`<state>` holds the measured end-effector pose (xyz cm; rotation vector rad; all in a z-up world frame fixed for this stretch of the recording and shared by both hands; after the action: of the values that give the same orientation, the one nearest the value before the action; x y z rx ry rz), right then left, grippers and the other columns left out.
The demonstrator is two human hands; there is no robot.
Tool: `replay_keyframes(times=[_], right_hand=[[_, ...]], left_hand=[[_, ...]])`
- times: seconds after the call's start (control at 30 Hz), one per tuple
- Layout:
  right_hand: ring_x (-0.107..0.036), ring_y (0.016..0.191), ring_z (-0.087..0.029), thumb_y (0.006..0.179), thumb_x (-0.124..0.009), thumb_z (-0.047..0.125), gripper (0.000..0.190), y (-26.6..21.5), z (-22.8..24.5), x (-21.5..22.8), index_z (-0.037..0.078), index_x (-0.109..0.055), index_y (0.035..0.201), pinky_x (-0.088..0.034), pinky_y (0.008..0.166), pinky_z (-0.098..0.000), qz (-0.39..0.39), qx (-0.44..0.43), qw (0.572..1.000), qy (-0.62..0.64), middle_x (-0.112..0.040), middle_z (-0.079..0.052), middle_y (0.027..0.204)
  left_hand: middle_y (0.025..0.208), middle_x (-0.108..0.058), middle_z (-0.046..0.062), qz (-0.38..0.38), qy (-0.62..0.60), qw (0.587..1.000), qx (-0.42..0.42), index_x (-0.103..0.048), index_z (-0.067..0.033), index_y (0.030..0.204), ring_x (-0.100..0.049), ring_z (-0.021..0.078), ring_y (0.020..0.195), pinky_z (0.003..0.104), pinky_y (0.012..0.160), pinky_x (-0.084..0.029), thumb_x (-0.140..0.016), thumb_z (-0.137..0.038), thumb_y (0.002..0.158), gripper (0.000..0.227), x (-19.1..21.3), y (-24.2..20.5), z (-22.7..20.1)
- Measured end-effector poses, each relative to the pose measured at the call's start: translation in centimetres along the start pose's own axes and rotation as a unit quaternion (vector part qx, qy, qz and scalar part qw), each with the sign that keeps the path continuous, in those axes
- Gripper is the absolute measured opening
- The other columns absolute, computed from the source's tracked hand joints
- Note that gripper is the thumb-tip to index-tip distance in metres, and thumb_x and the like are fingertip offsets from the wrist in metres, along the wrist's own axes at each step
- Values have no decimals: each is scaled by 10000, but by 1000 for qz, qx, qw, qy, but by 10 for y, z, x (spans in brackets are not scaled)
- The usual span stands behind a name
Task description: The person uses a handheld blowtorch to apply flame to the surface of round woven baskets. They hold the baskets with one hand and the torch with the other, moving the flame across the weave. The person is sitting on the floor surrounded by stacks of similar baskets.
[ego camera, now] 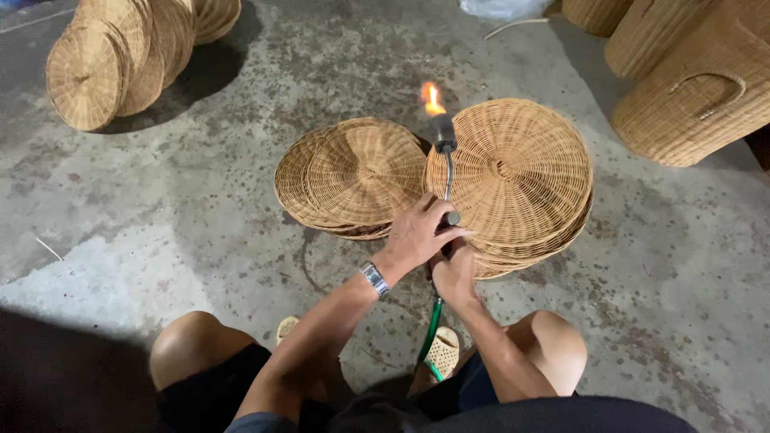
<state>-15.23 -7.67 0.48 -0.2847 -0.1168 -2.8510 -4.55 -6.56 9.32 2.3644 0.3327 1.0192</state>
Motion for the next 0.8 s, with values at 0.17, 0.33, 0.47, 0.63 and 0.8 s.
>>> replay_keyframes(times=[0.17,0.33,0.47,0.63,0.8], right_hand=[[-615,576,-158,880,-605,-39,213,-13,9,-6,-56,-570,1089,-493,508,-335,7,33,999,-25,-663,-126,739],[-629,698,-146,875,-643,-20,219,-30,40,4,-63,-572,1078,-506,567,-310,-39,240,967,-71,-655,-112,840],[-573,562,-134,941,-601,16,71,-21,19,28,-45,-616,973,-432,461,-309,-61,220,969,-93,-620,-108,694],[-563,603,-195,1034,-570,48,184,40,-15,25,-42,-622,882,-439,550,-345,26,201,969,-143,-595,-159,709],[-613,741,-195,952,-531,102,266,-1,21,16,-34,-551,1180,-511,683,-347,-38,183,977,-100,-613,-126,838]], left_hand=[[1038,-610,82,34,51,997,-48,-643,-80,1085,-673,265,782,382,622,-534,-738,-403,935,368,2,-13,0],[1058,-585,20,32,106,970,-218,-671,-173,1152,-664,184,873,297,686,-557,-667,-295,970,219,28,-16,-41],[1134,-621,29,-32,109,926,-360,-671,-143,1173,-631,147,891,264,696,-546,-654,-309,1030,219,50,-21,-86],[1183,-634,58,-16,65,998,18,-649,-153,1251,-630,197,750,314,664,-533,-665,-364,1006,324,49,7,-32],[1196,-703,187,-50,-164,963,208,-633,-32,1366,-666,270,1053,343,917,-531,-602,-446,1037,530,31,-55,16]])
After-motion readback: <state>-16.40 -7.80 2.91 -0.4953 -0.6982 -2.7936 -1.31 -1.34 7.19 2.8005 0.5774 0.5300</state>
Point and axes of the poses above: each hand's wrist, its own y-axis towards the middle knuckle, its own x-axis out of the back of the hand, z = x × y, the point moved 8 cm from there along y, towards the middle knuckle
